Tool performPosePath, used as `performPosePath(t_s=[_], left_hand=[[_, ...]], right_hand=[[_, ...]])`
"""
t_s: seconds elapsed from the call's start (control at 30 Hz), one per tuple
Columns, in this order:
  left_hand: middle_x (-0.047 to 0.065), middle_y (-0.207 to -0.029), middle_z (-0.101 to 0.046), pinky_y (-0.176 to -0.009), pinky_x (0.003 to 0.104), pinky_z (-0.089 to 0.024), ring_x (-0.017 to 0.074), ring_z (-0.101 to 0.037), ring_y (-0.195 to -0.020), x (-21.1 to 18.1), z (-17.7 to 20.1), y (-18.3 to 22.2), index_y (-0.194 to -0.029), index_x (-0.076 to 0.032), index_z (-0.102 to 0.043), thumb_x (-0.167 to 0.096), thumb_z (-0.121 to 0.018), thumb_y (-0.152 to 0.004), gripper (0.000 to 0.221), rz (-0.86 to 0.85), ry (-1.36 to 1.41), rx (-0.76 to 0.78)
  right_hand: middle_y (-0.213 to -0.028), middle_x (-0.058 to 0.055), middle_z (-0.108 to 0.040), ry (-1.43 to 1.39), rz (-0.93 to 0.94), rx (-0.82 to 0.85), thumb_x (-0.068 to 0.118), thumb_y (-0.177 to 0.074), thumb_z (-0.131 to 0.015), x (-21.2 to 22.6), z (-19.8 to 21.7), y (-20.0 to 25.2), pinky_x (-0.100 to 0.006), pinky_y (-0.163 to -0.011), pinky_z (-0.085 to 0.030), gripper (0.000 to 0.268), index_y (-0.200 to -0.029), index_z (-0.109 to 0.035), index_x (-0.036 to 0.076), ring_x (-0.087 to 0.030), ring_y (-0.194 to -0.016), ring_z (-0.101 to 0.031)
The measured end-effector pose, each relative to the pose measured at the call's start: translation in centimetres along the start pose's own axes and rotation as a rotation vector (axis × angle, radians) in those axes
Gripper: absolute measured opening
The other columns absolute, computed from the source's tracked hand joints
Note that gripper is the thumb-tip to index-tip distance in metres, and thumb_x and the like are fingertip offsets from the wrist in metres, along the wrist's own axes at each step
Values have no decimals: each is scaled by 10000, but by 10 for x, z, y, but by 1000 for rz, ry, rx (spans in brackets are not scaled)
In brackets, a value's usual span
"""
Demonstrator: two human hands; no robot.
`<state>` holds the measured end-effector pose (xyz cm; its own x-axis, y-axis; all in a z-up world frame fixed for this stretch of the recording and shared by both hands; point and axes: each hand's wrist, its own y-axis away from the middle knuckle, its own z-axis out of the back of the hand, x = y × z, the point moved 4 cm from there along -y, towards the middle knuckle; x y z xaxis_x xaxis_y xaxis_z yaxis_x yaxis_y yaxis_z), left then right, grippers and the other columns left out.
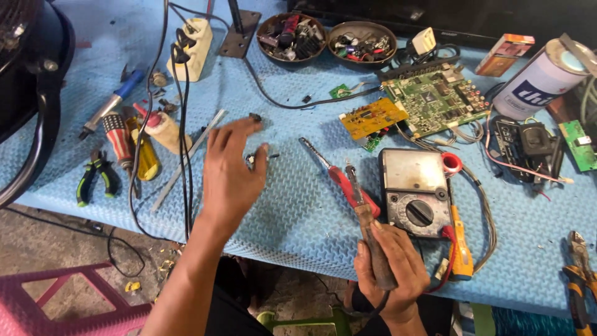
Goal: The person is soldering and desoldering electronic components on a circuit board using a soldering iron and a screwdriver.
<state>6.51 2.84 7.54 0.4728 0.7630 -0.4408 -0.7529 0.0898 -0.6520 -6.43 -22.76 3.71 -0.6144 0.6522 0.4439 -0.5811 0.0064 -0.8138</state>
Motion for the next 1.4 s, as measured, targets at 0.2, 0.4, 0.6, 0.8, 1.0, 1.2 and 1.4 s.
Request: performPosePath(t_s=[0.2,0.4,0.6,0.8,1.0,1.2,1.4], left_hand=[[122,-1109,-706,-943,482,-604,327,-675,-1081,-40,-6,15,-1124,-52,-717,-66,-717,-990,135,-61,247,-29],[98,-1336,-592,-1023,530,-505,311,-557,-1238,-49,-52,-10,-1368,-128,-603,-274,-679,-976,425,178,308,367],[122,-1471,-497,-1143,501,-368,338,-414,-1392,-47,-122,-61,-1492,-123,-495,-538,-711,-887,765,90,246,509],[116,-1707,-199,-1222,666,-203,430,-108,-1573,-61,-145,-97,-1623,-250,-265,-617,-701,-853,958,183,190,843],[174,-1580,-443,-1148,607,-334,401,-301,-1499,-48,-165,-105,-1577,-185,-388,-479,-765,-873,851,117,211,824],[183,-1524,-500,-1160,582,-309,395,-387,-1438,-60,-162,-103,-1526,-147,-455,-460,-712,-898,746,23,156,847],[177,-1214,-713,-1091,575,-426,426,-629,-1219,-44,-160,-98,-1365,-179,-621,-379,-782,-847,578,-43,292,624]], right_hand=[[-1190,-226,-701,17,-69,0,139,-942,-700,-11,1,15,-477,-897,-655,353,-1254,-641,-15,-389,-1042,-734],[-1217,-253,-687,14,-106,-32,126,-918,-725,-17,2,24,-488,-945,-658,388,-1264,-632,-23,-401,-1103,-721],[-1107,-210,-742,-56,-243,-188,134,-926,-656,-1,22,-10,-362,-936,-623,368,-1252,-624,-35,-297,-1004,-785],[-1246,-286,-675,-12,-98,-233,-16,-925,-718,-50,69,-45,-414,-941,-633,420,-1319,-580,-56,-363,-1052,-752],[-1254,-334,-663,-161,-101,-140,-145,-1015,-651,-92,78,-117,-398,-834,-668,404,-1389,-535,-45,-376,-987,-754],[-1156,-316,-693,-296,-140,-82,-19,-1054,-626,-141,53,-156,-353,-683,-592,245,-1290,-578,-69,-334,-852,-750],[-854,-302,-675,-449,-244,-141,43,-1014,-669,-177,25,-157,-430,-751,-618,280,-1223,-613,-136,-333,-787,-737]])
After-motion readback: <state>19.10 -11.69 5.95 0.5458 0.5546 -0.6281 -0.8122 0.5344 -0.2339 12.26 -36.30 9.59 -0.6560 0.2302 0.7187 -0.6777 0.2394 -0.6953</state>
